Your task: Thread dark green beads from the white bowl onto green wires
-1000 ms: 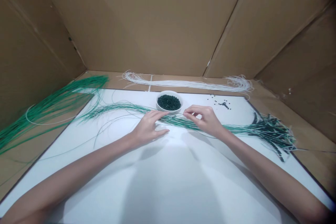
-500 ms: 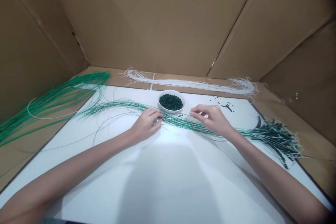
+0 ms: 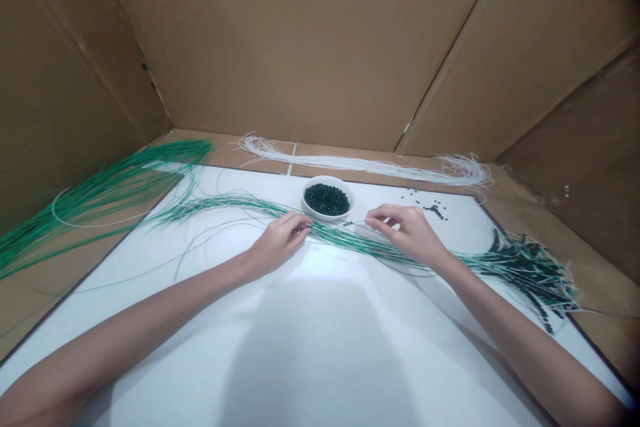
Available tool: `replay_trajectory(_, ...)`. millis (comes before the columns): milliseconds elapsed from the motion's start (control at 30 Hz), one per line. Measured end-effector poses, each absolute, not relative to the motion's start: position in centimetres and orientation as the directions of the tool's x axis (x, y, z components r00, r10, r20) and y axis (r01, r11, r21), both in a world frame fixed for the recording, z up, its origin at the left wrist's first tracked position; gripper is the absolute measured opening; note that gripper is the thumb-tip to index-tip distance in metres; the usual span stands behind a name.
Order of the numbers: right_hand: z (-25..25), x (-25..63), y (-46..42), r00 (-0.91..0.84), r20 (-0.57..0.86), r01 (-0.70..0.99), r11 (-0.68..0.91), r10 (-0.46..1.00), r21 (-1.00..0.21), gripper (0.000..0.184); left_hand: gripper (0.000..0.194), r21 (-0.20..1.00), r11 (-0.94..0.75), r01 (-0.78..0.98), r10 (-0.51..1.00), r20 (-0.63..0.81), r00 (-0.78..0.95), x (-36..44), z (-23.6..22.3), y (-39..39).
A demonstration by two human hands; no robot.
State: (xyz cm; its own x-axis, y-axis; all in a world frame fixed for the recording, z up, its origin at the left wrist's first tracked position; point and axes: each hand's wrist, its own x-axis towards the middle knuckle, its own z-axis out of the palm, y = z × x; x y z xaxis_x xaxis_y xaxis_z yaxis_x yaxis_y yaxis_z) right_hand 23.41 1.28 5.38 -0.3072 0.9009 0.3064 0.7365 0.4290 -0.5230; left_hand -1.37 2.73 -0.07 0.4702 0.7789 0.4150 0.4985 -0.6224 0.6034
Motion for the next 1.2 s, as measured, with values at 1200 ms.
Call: replay_trajectory(1200,4.1,24.4,2.1,-0.326,0.257,0.8,0.411,0.91,-0.437,0.019,0.031,0.557,-0.676,0.482,0.736,0.546,0.4,-1.5,0.0,2.3)
